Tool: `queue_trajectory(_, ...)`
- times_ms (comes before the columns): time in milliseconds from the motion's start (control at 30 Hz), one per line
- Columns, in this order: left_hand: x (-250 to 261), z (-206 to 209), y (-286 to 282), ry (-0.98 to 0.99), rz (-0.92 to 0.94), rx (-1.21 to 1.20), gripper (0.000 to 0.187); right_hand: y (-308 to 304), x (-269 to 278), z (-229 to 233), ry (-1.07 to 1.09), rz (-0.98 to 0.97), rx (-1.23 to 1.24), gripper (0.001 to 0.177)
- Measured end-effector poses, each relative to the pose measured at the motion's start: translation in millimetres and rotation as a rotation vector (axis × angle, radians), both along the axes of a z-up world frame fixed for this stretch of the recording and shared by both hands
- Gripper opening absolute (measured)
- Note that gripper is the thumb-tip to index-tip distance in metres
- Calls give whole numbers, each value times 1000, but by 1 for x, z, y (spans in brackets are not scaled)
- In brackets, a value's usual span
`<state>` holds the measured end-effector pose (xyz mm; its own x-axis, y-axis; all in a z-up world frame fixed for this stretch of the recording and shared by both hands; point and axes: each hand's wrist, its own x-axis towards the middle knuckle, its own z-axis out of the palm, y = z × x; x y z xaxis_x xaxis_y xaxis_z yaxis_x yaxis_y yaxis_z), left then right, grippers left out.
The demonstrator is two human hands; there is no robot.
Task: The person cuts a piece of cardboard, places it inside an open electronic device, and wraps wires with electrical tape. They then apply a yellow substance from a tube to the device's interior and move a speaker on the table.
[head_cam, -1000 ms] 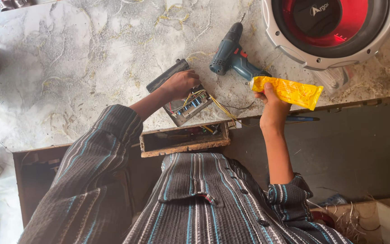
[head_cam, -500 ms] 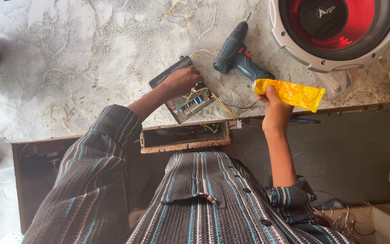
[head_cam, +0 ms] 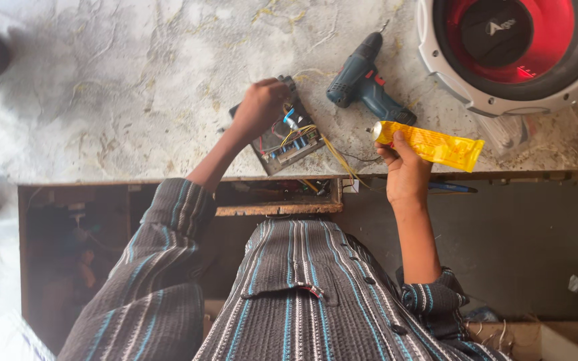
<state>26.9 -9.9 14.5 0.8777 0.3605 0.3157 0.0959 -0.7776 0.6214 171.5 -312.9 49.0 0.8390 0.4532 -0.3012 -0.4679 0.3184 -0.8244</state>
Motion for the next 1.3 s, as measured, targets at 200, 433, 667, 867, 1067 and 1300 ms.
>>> queue_trajectory(200,0,-19,-30,61,-126,55,9,12,-9,-4,20,98,-14,21)
queue_trajectory(433,17,-34,-37,75,-169,198,18,-6,-3,-1,-15,80,-14,21)
queue_trajectory(667,18,-38,-30,111,-258,215,17,-25,5,-7,12,22,-59,22)
queue_trajectory(867,24,-39,-25,215,-260,236,11,-28,4,-11,26,43,-84,21)
queue_trajectory(1067,32,-41,-23,262,-260,246,10,-33,5,-10,22,68,-85,20)
queue_trajectory(1300,6,-41,-27,109,-263,227,19,-39,6,-1,10,66,-61,21)
